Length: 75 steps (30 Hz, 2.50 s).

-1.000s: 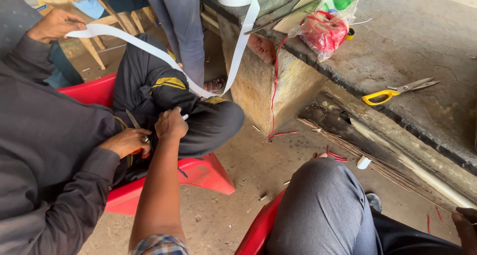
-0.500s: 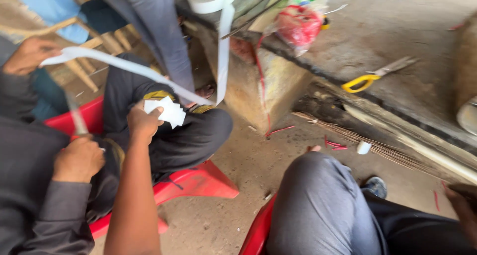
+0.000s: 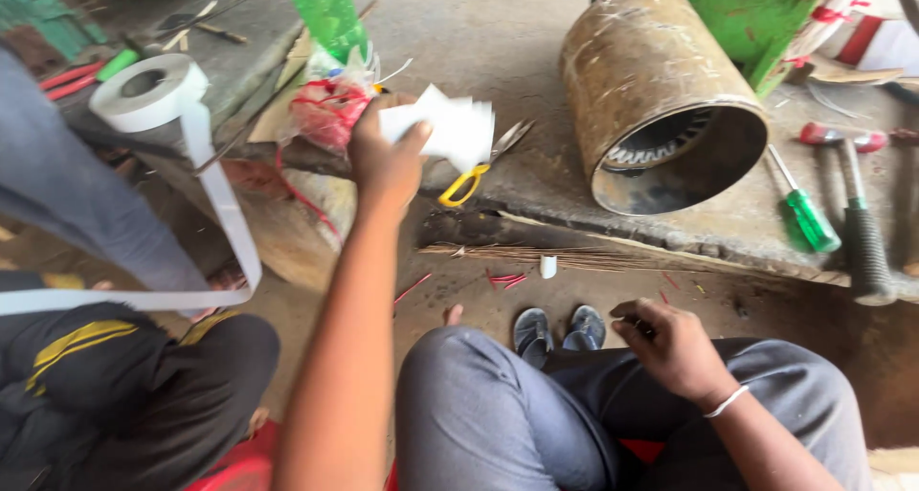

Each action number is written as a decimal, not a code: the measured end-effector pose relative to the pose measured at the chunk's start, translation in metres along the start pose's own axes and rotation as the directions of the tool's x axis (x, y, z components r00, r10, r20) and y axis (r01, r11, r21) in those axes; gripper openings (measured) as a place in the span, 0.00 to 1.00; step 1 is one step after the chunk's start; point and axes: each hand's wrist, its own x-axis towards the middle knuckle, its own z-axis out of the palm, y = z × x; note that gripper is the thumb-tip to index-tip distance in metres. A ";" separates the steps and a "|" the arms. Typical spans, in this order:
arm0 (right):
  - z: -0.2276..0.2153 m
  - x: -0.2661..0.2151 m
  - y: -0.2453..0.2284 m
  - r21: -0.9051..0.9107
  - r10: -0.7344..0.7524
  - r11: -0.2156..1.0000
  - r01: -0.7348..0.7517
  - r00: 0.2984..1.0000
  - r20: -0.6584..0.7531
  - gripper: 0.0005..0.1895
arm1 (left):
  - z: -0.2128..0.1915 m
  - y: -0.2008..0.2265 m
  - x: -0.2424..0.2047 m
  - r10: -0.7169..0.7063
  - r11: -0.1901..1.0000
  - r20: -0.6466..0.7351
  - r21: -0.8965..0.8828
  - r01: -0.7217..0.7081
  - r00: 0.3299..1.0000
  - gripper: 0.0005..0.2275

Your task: The person folds small white paper pieces and inserts them into slots inside a cylindrical metal housing containing a rotor. The person repeatedly folds and places the paper pieces into the housing while seated at a workbench.

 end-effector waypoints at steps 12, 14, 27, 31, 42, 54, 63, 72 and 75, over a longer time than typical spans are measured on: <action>0.018 0.048 -0.054 0.053 -0.245 0.969 0.242 0.966 0.078 0.18 | 0.044 -0.085 0.007 -0.360 0.798 0.114 -0.476 0.369 0.926 0.09; 0.032 0.071 -0.080 -0.110 -0.187 0.972 0.208 0.966 0.176 0.27 | 0.034 -0.086 0.007 -0.331 0.789 0.111 -0.512 0.339 0.937 0.08; 0.110 0.187 -0.126 -0.571 -0.463 0.655 0.495 0.860 0.215 0.29 | -0.012 -0.108 0.018 -0.304 0.450 0.225 -0.822 0.348 0.926 0.10; 0.109 0.183 -0.107 -0.496 -0.470 0.726 0.476 0.870 0.147 0.24 | -0.011 -0.107 0.017 -0.299 0.377 0.275 -0.845 0.378 0.914 0.13; 0.052 0.124 -0.092 0.197 0.148 0.977 -0.085 0.931 -0.334 0.13 | 0.026 -0.090 0.000 0.006 0.990 -0.070 0.138 0.004 0.998 0.07; 0.053 0.135 -0.112 0.031 -0.404 0.869 0.494 0.743 -0.533 0.11 | 0.042 -0.066 -0.024 0.208 0.588 0.269 0.734 -0.340 0.940 0.14; 0.050 0.170 -0.122 0.187 -0.349 0.819 0.543 0.729 -0.588 0.10 | 0.039 -0.071 -0.023 0.103 0.628 0.279 0.726 -0.280 0.955 0.15; 0.058 0.153 -0.105 0.319 0.358 0.908 -0.271 0.898 -0.256 0.08 | 0.039 -0.068 -0.024 0.123 0.647 0.264 0.709 -0.279 0.957 0.14; 0.062 0.156 -0.110 0.591 -0.072 0.674 0.443 0.836 -0.545 0.04 | 0.039 -0.075 -0.022 0.113 0.651 0.281 0.703 -0.285 0.953 0.17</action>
